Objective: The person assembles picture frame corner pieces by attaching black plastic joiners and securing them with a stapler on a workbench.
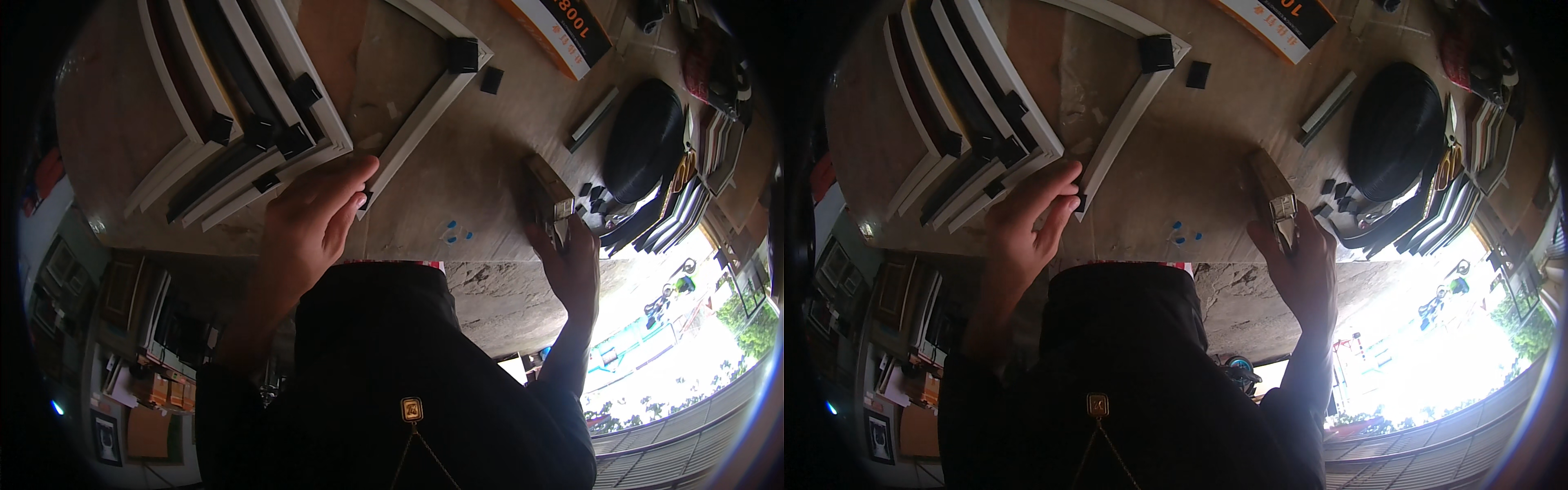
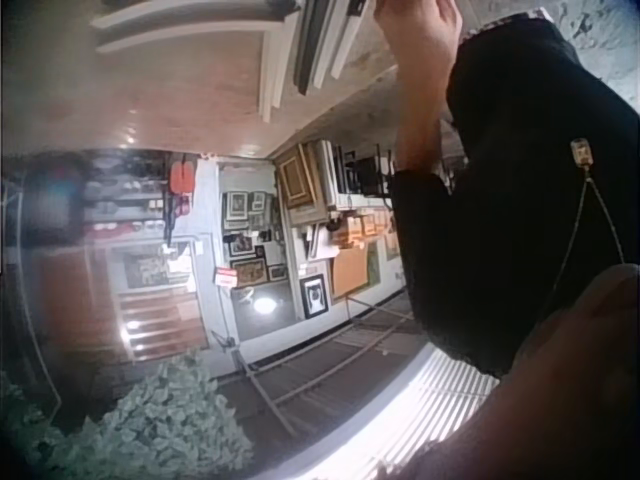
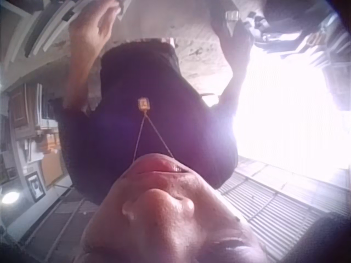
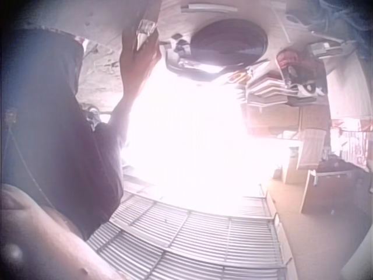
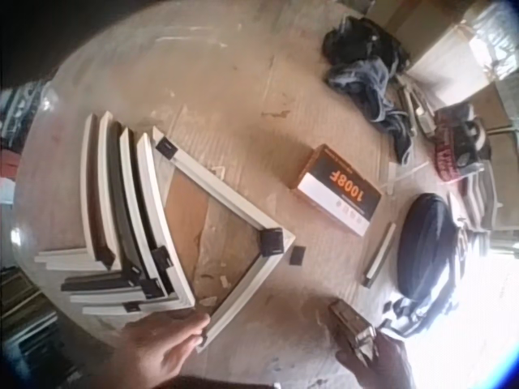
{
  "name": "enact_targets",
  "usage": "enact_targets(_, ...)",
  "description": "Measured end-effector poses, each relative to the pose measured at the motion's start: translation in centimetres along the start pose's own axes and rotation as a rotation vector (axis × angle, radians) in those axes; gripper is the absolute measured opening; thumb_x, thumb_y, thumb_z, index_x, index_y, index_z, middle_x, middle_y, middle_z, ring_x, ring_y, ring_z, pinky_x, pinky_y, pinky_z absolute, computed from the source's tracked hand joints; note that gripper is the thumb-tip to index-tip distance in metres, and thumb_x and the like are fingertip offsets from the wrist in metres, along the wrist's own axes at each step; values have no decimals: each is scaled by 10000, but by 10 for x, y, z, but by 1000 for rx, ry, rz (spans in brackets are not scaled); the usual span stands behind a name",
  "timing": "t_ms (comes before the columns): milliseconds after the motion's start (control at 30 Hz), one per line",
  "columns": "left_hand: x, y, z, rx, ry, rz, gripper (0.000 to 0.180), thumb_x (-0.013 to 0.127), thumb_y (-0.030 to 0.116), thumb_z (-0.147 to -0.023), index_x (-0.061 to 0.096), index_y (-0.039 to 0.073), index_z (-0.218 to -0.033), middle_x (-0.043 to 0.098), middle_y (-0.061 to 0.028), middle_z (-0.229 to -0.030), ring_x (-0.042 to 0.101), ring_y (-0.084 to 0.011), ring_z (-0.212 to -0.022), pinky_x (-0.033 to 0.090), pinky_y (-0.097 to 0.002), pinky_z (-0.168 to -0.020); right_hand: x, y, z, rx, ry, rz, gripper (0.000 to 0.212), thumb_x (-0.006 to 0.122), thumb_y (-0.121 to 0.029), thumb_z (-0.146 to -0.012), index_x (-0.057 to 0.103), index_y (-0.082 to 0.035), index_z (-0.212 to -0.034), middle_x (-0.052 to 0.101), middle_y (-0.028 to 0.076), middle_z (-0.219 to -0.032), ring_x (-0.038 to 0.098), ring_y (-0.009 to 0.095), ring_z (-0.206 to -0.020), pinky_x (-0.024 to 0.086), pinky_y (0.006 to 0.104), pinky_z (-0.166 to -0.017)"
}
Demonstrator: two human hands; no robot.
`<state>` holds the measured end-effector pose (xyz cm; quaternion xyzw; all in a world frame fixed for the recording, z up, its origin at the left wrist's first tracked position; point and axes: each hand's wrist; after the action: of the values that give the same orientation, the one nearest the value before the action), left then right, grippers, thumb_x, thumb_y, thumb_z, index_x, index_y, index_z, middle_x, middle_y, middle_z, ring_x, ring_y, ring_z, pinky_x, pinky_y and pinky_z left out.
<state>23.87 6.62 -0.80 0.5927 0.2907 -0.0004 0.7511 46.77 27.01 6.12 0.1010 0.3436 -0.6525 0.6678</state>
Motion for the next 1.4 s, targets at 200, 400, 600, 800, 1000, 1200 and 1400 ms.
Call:
enact_targets(200,0,-3,2,42,-26,-19,384,681,-75,-804,625,-9,-1177,681,-136,-1034,692,-211,-848,575,-305,-733,2,3,-2,-78,24,82,481,743,-331,-820,551,-6,-1119,671,192,-861,669,317,-746,508,422,-674)
enact_targets(400,-1,-6,4,11,-46,-20,395,684,-71,-806,614,-17,-1191,679,-142,-1049,694,-210,-873,579,-297,-733,25,-13,14,-207,-10,91,401,803,-111,-726,537,-28,-1013,649,193,-937,691,361,-824,583,423,-682)
enact_targets(600,-3,-3,2,-9,-80,-44,426,692,-70,-801,605,-7,-1213,689,-133,-995,692,-196,-860,566,-297,-733,62,-39,22,-503,-205,-29,384,761,-16,-655,540,-53,-966,603,142,-905,658,347,-814,552,422,-696)
enact_targets(800,-2,-2,1,2,-65,-72,434,698,-58,-801,607,4,-1221,696,-106,-909,686,-191,-830,545,-294,-728,69,-55,22,-444,-259,69,397,734,8,-639,539,-68,-976,601,138,-943,633,349,-851,519,436,-769)
enact_targets(1000,-1,-4,1,25,-61,-79,441,711,-39,-795,608,6,-1221,698,-105,-903,688,-187,-818,542,-295,-729,69,-61,17,-512,-252,69,415,685,-3,-673,549,-8,-1065,591,151,-924,638,343,-851,511,436,-777)
enact_targets(1200,-2,-3,-1,13,-64,-57,435,713,-48,-789,614,3,-1209,702,-109,-918,690,-187,-812,543,-294,-729,70,-68,14,-509,-210,114,382,722,18,-618,538,-50,-945,587,132,-885,638,344,-817,527,436,-735)
enact_targets(1400,-2,-5,0,6,-70,-35,429,709,-63,-784,619,0,-1199,701,-107,-932,690,-181,-823,542,-289,-734,70,-69,15,-523,-236,154,342,669,-7,-712,548,2,-1031,591,143,-885,647,314,-836,508,426,-746)
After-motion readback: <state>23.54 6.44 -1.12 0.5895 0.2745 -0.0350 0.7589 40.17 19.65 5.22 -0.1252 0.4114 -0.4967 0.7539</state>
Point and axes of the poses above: each hand's wrist, its own z-axis away from the middle knuckle, its own x-axis out of the palm, y = z × x
